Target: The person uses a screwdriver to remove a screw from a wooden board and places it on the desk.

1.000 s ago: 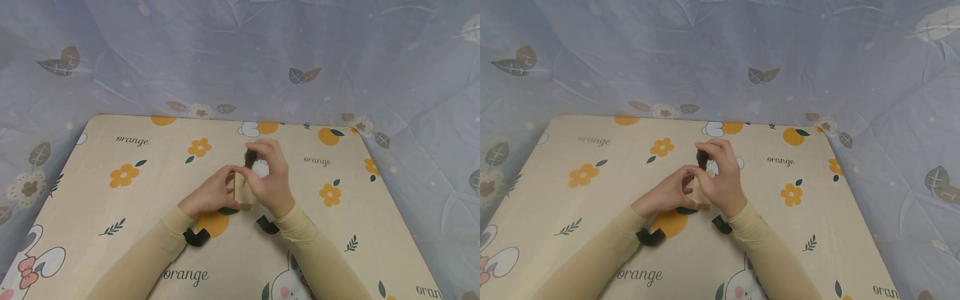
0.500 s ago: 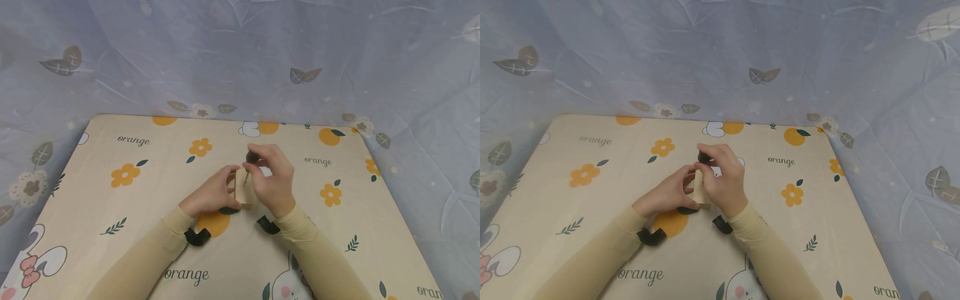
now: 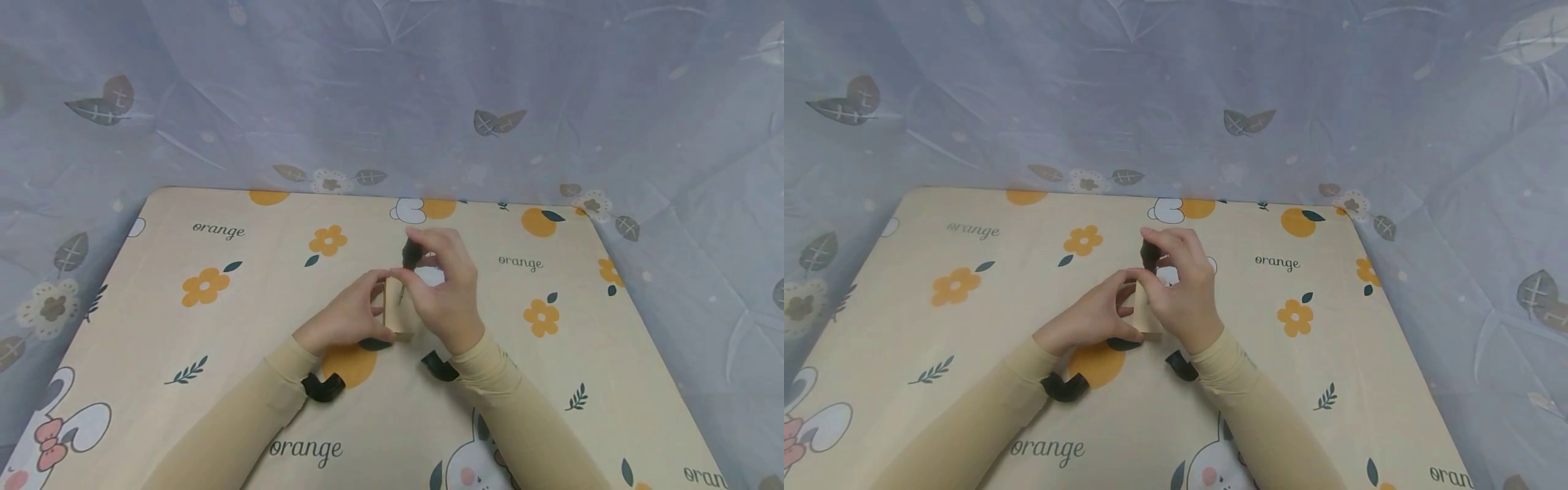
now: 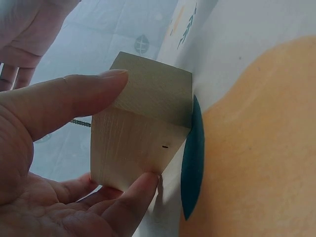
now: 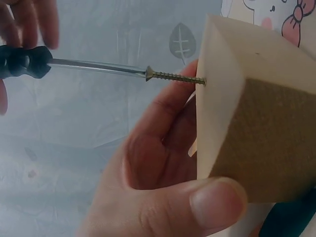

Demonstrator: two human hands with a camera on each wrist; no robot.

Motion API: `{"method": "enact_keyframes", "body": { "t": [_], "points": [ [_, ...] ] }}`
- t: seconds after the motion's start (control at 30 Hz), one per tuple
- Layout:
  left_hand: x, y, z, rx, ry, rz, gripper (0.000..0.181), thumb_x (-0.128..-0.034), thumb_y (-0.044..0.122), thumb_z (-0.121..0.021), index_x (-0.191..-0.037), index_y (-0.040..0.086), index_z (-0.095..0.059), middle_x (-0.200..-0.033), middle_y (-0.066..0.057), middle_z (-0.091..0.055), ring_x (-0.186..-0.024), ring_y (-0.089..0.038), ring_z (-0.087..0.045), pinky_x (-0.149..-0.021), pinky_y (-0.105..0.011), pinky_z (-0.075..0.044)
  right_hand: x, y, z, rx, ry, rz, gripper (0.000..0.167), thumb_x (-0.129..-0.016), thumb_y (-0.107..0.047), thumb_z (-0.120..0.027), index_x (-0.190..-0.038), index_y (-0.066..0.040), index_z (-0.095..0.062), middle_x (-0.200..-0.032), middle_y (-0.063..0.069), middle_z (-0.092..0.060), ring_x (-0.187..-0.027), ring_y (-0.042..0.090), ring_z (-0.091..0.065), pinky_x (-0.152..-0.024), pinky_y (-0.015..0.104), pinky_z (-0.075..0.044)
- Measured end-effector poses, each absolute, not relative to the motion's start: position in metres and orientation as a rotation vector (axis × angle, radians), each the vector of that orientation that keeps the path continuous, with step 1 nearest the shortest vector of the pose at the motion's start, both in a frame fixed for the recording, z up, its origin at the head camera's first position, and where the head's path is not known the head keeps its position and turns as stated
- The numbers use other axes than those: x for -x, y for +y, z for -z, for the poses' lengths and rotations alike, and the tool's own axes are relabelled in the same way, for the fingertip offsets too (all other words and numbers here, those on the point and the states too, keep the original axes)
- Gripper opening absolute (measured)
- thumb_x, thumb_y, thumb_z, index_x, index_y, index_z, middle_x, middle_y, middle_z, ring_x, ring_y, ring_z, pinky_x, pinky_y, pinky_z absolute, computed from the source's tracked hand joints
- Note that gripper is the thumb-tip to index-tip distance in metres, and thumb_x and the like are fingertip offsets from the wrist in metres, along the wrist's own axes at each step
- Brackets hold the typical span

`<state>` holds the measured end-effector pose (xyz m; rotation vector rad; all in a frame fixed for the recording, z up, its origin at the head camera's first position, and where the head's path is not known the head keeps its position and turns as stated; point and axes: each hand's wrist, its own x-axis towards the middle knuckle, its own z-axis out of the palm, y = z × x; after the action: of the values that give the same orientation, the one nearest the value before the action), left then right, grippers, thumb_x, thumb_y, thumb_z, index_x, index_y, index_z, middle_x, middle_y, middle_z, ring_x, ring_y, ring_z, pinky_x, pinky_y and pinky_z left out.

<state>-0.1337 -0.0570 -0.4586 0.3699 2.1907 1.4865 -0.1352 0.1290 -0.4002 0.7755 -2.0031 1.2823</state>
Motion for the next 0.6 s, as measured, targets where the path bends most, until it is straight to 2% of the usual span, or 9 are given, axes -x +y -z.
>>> {"method": "enact_keyframes", "body": {
  "t": [0.17, 0.3, 0.47, 0.6],
  "points": [
    [0.1337, -0.0560, 0.4579, -0.350, 2.189, -1.472, 0.109, -0.0758, 0.004, -0.096, -0.164, 0.016, -0.034, -0.172, -0.006, -0.038, -0.162, -0.030, -0.039, -0.116, -0.044, -0.056, 0.1346, 0.1289, 0.3991, -0.778, -1.979, -1.246, 0.044, -0.085, 0.006, -0.086, -0.126, 0.000, -0.072, -0.102, 0.017, -0.068, -0.090, 0.025, -0.070, -0.075, 0.030, -0.069],
    [0.1334, -0.0558, 0.4577, -0.330, 2.189, -1.465, 0.109, -0.0757, 0.003, -0.095, -0.164, 0.014, -0.033, -0.173, -0.007, -0.038, -0.161, -0.031, -0.040, -0.116, -0.043, -0.056, 0.1325, 0.1292, 0.3968, -0.765, -1.974, -1.249, 0.042, -0.085, 0.010, -0.084, -0.125, 0.001, -0.073, -0.098, 0.018, -0.069, -0.088, 0.026, -0.074, -0.075, 0.028, -0.069],
    [0.1328, -0.0556, 0.4585, -0.321, 2.182, -1.469, 0.108, -0.0759, 0.004, -0.095, -0.163, 0.016, -0.034, -0.172, -0.006, -0.038, -0.160, -0.032, -0.041, -0.117, -0.044, -0.056, 0.1315, 0.1291, 0.3968, -0.784, -1.981, -1.281, 0.042, -0.087, 0.014, -0.079, -0.127, 0.003, -0.073, -0.103, 0.020, -0.072, -0.089, 0.028, -0.075, -0.077, 0.026, -0.069],
    [0.1332, -0.0556, 0.4591, -0.323, 2.181, -1.470, 0.107, -0.0760, 0.004, -0.095, -0.163, 0.017, -0.034, -0.172, -0.007, -0.038, -0.160, -0.033, -0.042, -0.116, -0.045, -0.056, 0.1315, 0.1297, 0.3965, -0.811, -2.004, -1.278, 0.041, -0.091, 0.015, -0.074, -0.130, 0.003, -0.070, -0.113, 0.020, -0.075, -0.093, 0.029, -0.076, -0.081, 0.026, -0.069]
  ]
}}
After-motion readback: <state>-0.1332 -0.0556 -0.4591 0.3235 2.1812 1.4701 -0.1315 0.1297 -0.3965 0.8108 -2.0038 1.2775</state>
